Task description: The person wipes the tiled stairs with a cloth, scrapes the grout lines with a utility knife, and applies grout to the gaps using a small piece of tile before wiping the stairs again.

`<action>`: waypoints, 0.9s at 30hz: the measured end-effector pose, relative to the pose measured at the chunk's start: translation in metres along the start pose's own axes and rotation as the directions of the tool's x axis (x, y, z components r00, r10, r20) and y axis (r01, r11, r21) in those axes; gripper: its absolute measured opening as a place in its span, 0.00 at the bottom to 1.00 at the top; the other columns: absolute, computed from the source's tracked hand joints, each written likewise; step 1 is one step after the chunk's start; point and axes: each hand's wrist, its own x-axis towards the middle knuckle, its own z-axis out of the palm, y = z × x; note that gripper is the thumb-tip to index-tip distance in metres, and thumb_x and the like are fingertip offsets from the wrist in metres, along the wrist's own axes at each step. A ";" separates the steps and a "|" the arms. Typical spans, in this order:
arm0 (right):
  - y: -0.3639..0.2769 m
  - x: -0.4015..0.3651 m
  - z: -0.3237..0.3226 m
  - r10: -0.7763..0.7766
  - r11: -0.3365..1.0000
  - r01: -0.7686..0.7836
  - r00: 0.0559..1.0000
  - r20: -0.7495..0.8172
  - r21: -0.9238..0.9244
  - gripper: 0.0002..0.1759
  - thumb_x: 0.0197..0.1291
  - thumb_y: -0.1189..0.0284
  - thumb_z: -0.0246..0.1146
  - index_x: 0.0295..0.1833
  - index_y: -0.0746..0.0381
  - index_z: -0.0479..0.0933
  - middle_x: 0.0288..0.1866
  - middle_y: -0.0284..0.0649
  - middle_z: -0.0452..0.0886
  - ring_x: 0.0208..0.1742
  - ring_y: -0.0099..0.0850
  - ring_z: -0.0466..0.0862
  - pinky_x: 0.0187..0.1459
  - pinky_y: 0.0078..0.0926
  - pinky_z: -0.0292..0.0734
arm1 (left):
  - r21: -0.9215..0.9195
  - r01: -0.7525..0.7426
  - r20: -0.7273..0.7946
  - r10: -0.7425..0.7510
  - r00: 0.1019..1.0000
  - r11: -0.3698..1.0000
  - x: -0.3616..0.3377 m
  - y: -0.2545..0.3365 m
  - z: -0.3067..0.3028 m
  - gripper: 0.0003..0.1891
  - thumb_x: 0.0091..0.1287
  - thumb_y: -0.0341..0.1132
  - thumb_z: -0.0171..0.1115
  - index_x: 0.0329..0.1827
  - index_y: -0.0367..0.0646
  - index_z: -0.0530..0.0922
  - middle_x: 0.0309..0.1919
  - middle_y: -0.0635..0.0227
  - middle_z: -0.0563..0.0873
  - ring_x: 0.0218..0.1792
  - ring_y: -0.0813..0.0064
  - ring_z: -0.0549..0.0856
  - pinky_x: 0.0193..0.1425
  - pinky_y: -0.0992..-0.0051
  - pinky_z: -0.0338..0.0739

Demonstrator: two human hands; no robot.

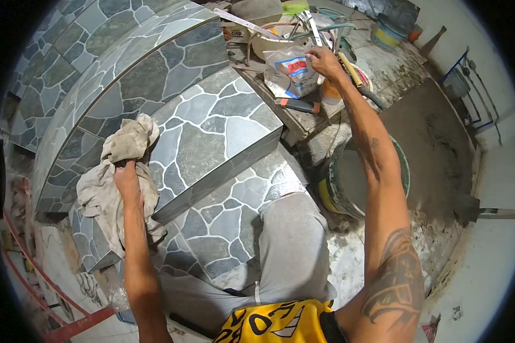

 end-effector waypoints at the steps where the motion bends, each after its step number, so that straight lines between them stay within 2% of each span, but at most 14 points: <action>1: 0.001 0.000 0.001 -0.048 0.998 0.047 0.999 -0.024 -0.035 0.18 0.68 0.67 0.59 0.56 0.68 0.79 0.47 0.50 0.83 0.47 0.38 0.82 0.52 0.32 0.74 | -0.003 0.006 0.000 -0.006 1.000 1.000 0.000 -0.001 0.000 0.24 0.63 0.23 0.61 0.64 0.31 0.73 0.60 0.64 0.80 0.59 0.73 0.79 0.65 0.75 0.67; 5: 0.005 0.005 0.004 0.023 0.940 -0.070 0.989 0.144 0.334 0.13 0.61 0.69 0.57 0.45 0.65 0.80 0.38 0.43 0.80 0.44 0.32 0.78 0.51 0.31 0.73 | -0.023 -0.016 0.020 0.017 1.000 1.000 0.005 -0.012 -0.005 0.24 0.64 0.24 0.62 0.65 0.31 0.73 0.61 0.65 0.79 0.60 0.73 0.78 0.66 0.76 0.66; 6: 0.000 0.004 -0.001 0.068 0.929 -0.134 0.978 0.196 0.346 0.11 0.60 0.69 0.58 0.42 0.66 0.78 0.35 0.36 0.78 0.39 0.24 0.75 0.43 0.26 0.73 | -0.005 -0.008 0.023 0.008 1.000 1.000 0.005 -0.011 -0.006 0.25 0.64 0.25 0.62 0.65 0.31 0.72 0.61 0.65 0.79 0.60 0.73 0.78 0.66 0.76 0.66; 9: -0.009 0.005 -0.006 0.144 0.917 -0.219 0.961 0.235 0.334 0.11 0.60 0.69 0.60 0.43 0.65 0.78 0.33 0.32 0.79 0.31 0.20 0.74 0.32 0.23 0.70 | 0.026 -0.021 0.018 0.021 1.000 0.999 0.004 -0.008 -0.004 0.24 0.65 0.26 0.63 0.65 0.31 0.73 0.60 0.65 0.80 0.60 0.73 0.78 0.66 0.76 0.66; 10: 0.005 0.005 -0.001 0.155 0.859 -0.248 0.960 0.233 0.448 0.12 0.61 0.68 0.65 0.44 0.65 0.78 0.31 0.30 0.78 0.26 0.16 0.71 0.24 0.19 0.65 | 0.019 -0.050 0.005 0.050 0.999 0.999 0.002 -0.008 -0.002 0.23 0.66 0.28 0.62 0.64 0.31 0.75 0.59 0.66 0.81 0.59 0.74 0.78 0.65 0.76 0.67; 13: 0.032 0.002 0.012 0.170 0.841 -0.135 0.985 -0.018 0.524 0.17 0.60 0.66 0.70 0.47 0.67 0.78 0.31 0.29 0.78 0.25 0.16 0.72 0.22 0.17 0.64 | 0.029 -0.088 0.013 0.088 0.996 0.996 0.004 -0.011 -0.002 0.21 0.67 0.29 0.62 0.63 0.31 0.76 0.59 0.66 0.82 0.58 0.74 0.79 0.64 0.76 0.68; 16: 0.035 0.004 0.015 0.286 0.801 -0.168 0.951 -0.121 0.574 0.22 0.59 0.65 0.73 0.50 0.70 0.76 0.31 0.30 0.77 0.28 0.16 0.74 0.25 0.16 0.68 | 0.051 -0.108 0.023 0.107 0.994 0.993 0.004 -0.009 -0.002 0.22 0.67 0.29 0.62 0.63 0.31 0.76 0.60 0.65 0.81 0.59 0.73 0.79 0.65 0.76 0.68; 17: 0.034 0.003 0.013 0.254 0.803 -0.175 0.965 -0.061 0.569 0.23 0.59 0.65 0.72 0.52 0.70 0.75 0.31 0.29 0.76 0.28 0.17 0.73 0.28 0.18 0.68 | 0.058 -0.115 0.024 0.114 0.993 0.992 0.004 -0.008 -0.002 0.22 0.67 0.29 0.62 0.64 0.31 0.76 0.60 0.65 0.81 0.59 0.73 0.79 0.65 0.76 0.67; 19: 0.018 -0.002 -0.006 0.188 0.809 -0.190 0.980 0.062 0.556 0.26 0.60 0.67 0.72 0.58 0.70 0.73 0.29 0.26 0.73 0.30 0.20 0.72 0.33 0.22 0.69 | 0.068 -0.117 0.032 0.115 0.993 0.991 0.004 -0.009 -0.003 0.22 0.67 0.30 0.63 0.64 0.30 0.75 0.60 0.65 0.81 0.59 0.73 0.78 0.65 0.76 0.67; 20: 0.017 0.002 -0.015 0.172 0.952 -0.203 0.974 0.147 0.230 0.23 0.59 0.66 0.71 0.54 0.68 0.75 0.29 0.27 0.73 0.32 0.22 0.71 0.36 0.24 0.68 | 0.070 -0.118 0.036 0.116 0.993 0.991 0.004 -0.009 -0.003 0.22 0.68 0.30 0.63 0.64 0.30 0.75 0.60 0.65 0.81 0.59 0.73 0.78 0.65 0.76 0.68; 23: 0.014 0.006 -0.018 0.063 0.981 -0.106 0.966 0.250 0.164 0.19 0.59 0.64 0.71 0.49 0.64 0.78 0.30 0.27 0.72 0.32 0.21 0.69 0.34 0.24 0.66 | -0.012 -0.054 0.057 0.055 0.997 0.998 0.003 -0.004 -0.001 0.27 0.64 0.26 0.66 0.67 0.35 0.70 0.63 0.64 0.77 0.62 0.71 0.76 0.68 0.73 0.66; 25: 0.017 0.002 -0.013 -0.041 0.999 0.041 0.999 -0.016 0.009 0.13 0.56 0.68 0.68 0.44 0.64 0.78 0.32 0.37 0.76 0.35 0.32 0.75 0.37 0.32 0.70 | -0.016 -0.041 0.058 0.042 0.997 0.999 0.004 -0.007 -0.003 0.26 0.64 0.26 0.66 0.66 0.35 0.71 0.63 0.64 0.77 0.62 0.71 0.76 0.68 0.74 0.66; 27: 0.021 -0.002 -0.001 -0.188 0.974 0.145 0.947 -0.261 -0.176 0.08 0.54 0.72 0.65 0.38 0.63 0.78 0.35 0.47 0.80 0.38 0.44 0.81 0.41 0.40 0.75 | 0.022 -0.048 0.055 0.047 0.997 0.999 0.006 -0.008 -0.004 0.26 0.64 0.25 0.66 0.66 0.35 0.72 0.62 0.64 0.78 0.61 0.71 0.77 0.67 0.74 0.67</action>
